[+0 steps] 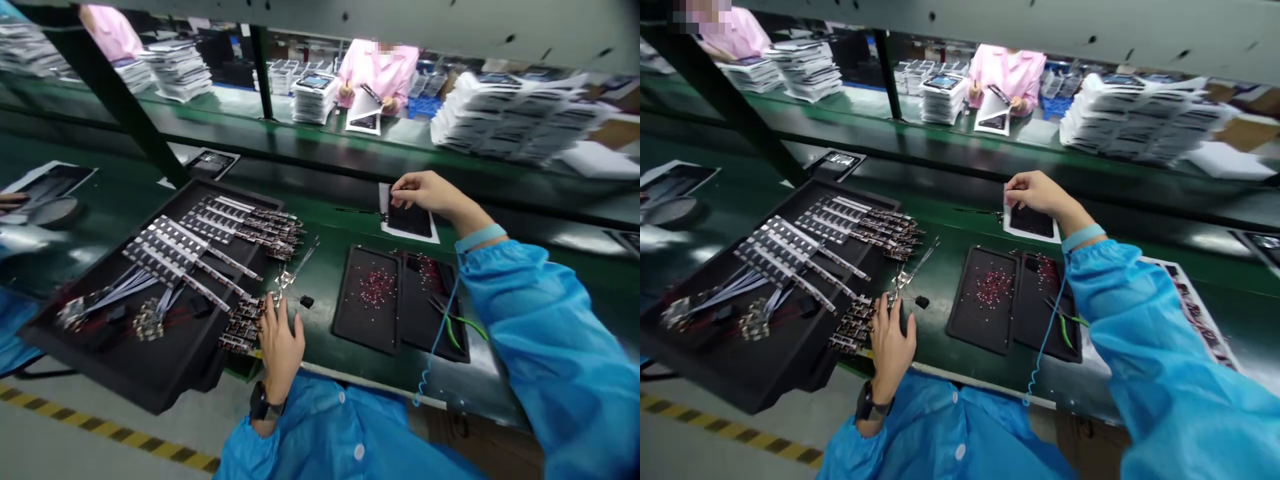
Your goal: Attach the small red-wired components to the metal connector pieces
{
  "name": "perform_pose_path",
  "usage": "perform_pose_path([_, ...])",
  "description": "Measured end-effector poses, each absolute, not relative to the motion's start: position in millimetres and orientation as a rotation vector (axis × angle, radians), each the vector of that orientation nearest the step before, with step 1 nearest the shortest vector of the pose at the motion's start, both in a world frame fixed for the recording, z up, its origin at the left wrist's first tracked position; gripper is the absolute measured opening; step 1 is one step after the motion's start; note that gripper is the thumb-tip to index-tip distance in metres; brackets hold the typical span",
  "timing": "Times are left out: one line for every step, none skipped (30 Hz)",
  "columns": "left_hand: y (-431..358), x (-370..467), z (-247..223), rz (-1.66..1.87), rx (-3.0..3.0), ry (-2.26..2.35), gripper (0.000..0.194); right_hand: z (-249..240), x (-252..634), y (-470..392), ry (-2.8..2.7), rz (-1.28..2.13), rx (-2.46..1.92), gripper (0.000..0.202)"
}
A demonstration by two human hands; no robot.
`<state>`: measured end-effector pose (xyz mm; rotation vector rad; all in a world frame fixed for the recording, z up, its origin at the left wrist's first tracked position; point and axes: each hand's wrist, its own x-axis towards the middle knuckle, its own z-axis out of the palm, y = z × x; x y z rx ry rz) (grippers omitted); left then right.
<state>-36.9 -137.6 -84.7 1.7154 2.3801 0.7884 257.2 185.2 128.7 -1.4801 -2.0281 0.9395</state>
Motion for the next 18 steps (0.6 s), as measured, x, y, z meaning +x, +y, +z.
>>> perform_pose_path([-138,-37,-85,0.799,1.721,2.379,0.048,125,264,195,-2.019,0.905,-1.545,0.020])
perform_pose_path([-138,-37,-86,0.812,1.725,2.378,0.048,121,269,203,-2.010,0.869,-1.608,0.017])
perform_pose_path([-138,-37,-86,0.825,1.729,2.375,0.048,116,273,209,-1.997,0.837,-1.664,0.014])
perform_pose_path([-138,-37,-87,0.834,1.734,2.374,0.047,112,277,213,-1.973,0.817,-1.714,0.011])
perform_pose_path([-138,-37,-87,0.837,1.740,2.375,0.047,107,280,217,-1.936,0.808,-1.755,0.009])
perform_pose_path([-138,-36,-87,0.837,1.748,2.378,0.046,102,282,219,-1.894,0.809,-1.787,0.008])
perform_pose_path([-138,-36,-87,0.833,1.757,2.384,0.046,98,284,221,-1.853,0.816,-1.809,0.009])
perform_pose_path([-138,-36,-88,0.827,1.767,2.392,0.046,94,285,223,-1.820,0.824,-1.821,0.011])
perform_pose_path([-137,-36,-88,0.820,1.774,2.402,0.045,91,287,224,-1.799,0.831,-1.827,0.013])
perform_pose_path([-137,-36,-89,0.813,1.779,2.412,0.045,88,288,226,-1.789,0.833,-1.829,0.014])
perform_pose_path([-137,-35,-89,0.807,1.781,2.419,0.045,85,289,228,-1.785,0.834,-1.829,0.015])
perform_pose_path([-136,-35,-90,0.804,1.779,2.421,0.045,83,291,230,-1.781,0.838,-1.830,0.015])
perform_pose_path([-136,-35,-90,0.806,1.774,2.420,0.044,81,293,233,-1.777,0.840,-1.836,0.015])
perform_pose_path([-136,-35,-91,0.811,1.769,2.415,0.044,79,295,236,-1.772,0.838,-1.847,0.014])
perform_pose_path([-136,-35,-91,0.817,1.764,2.411,0.044,76,298,239,-1.764,0.830,-1.864,0.014])
perform_pose_path([-135,-35,-91,0.824,1.757,2.409,0.044,72,300,241,-1.753,0.816,-1.889,0.013])
perform_pose_path([-135,-35,-92,0.829,1.752,2.410,0.044,68,304,244,-1.738,0.797,-1.921,0.012])
perform_pose_path([-136,-35,-92,0.832,1.747,2.414,0.044,63,307,245,-1.723,0.779,-1.959,0.010])
